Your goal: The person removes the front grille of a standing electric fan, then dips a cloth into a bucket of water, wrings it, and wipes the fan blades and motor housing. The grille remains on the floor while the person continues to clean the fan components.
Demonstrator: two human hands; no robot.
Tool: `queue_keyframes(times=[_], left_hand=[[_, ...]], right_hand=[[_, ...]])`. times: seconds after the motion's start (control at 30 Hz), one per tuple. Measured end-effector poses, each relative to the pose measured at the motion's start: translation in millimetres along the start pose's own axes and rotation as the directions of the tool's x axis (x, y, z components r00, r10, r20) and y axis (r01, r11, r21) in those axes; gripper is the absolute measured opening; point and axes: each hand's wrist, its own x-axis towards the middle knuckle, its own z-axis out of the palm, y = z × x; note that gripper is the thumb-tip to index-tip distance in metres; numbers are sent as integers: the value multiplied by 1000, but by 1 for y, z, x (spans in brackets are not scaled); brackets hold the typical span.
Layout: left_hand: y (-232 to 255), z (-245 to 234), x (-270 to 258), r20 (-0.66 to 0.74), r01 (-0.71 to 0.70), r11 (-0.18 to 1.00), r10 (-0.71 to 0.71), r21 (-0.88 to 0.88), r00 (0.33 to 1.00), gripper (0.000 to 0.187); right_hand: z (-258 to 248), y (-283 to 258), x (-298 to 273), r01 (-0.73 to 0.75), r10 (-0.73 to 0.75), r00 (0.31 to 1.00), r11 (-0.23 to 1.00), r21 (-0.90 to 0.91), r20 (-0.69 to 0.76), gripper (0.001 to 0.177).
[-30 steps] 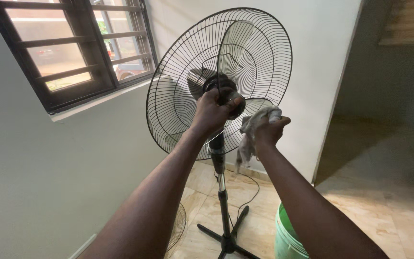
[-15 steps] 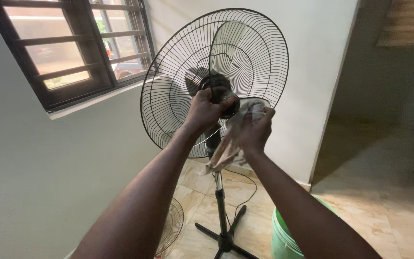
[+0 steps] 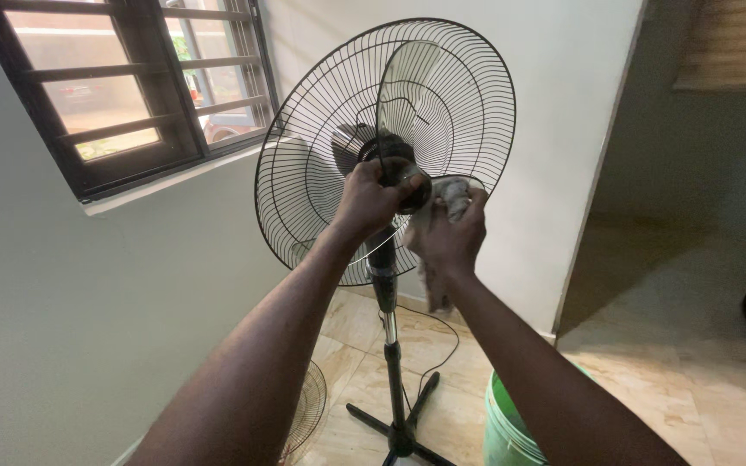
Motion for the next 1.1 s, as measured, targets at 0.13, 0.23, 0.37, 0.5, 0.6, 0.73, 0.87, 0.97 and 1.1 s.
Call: queue_keyframes(times=[0.13, 0.23, 0.37, 0.5, 0.6, 0.73, 0.87, 0.97, 1.1], left_hand=[[-1, -2, 3, 38, 100, 994, -101, 37, 994, 40], [-3, -3, 2, 40, -20, 1000, 21, -14, 999, 42], [-8, 0, 1, 27, -14, 1000, 14, -12, 1000, 42], [-7, 2, 6, -30, -21, 1000, 21, 0, 999, 46], [-6, 6, 3, -22, 0, 999, -1, -40, 1000, 46], [6, 0, 2, 13, 14, 999, -14, 50, 1000, 46], [11, -19, -12, 70, -50, 998, 52, -25, 996, 47], [13, -24, -33, -23, -197, 978, 200, 74, 980, 45], [4, -59, -59, -101, -145, 876, 214, 460, 972, 33]], right_hand=[[-4, -2, 1, -46, 40, 998, 993, 112, 52, 31], [-9, 14, 16, -165, 166, 986, 986, 35, -19, 32], [-9, 38, 29, -361, 360, 931, 932, -14, -68, 33], [-6, 39, 31, -347, 349, 936, 937, 46, -37, 34], [-4, 26, 21, -319, 321, 947, 941, -111, 2, 33], [-20, 4, 12, -277, 277, 949, 961, -26, 150, 33], [-38, -13, -7, -269, 261, 950, 963, 24, 174, 33], [-54, -19, -13, -222, 203, 960, 972, 81, 192, 34], [-62, -26, -19, -210, 194, 961, 976, 64, 196, 35]])
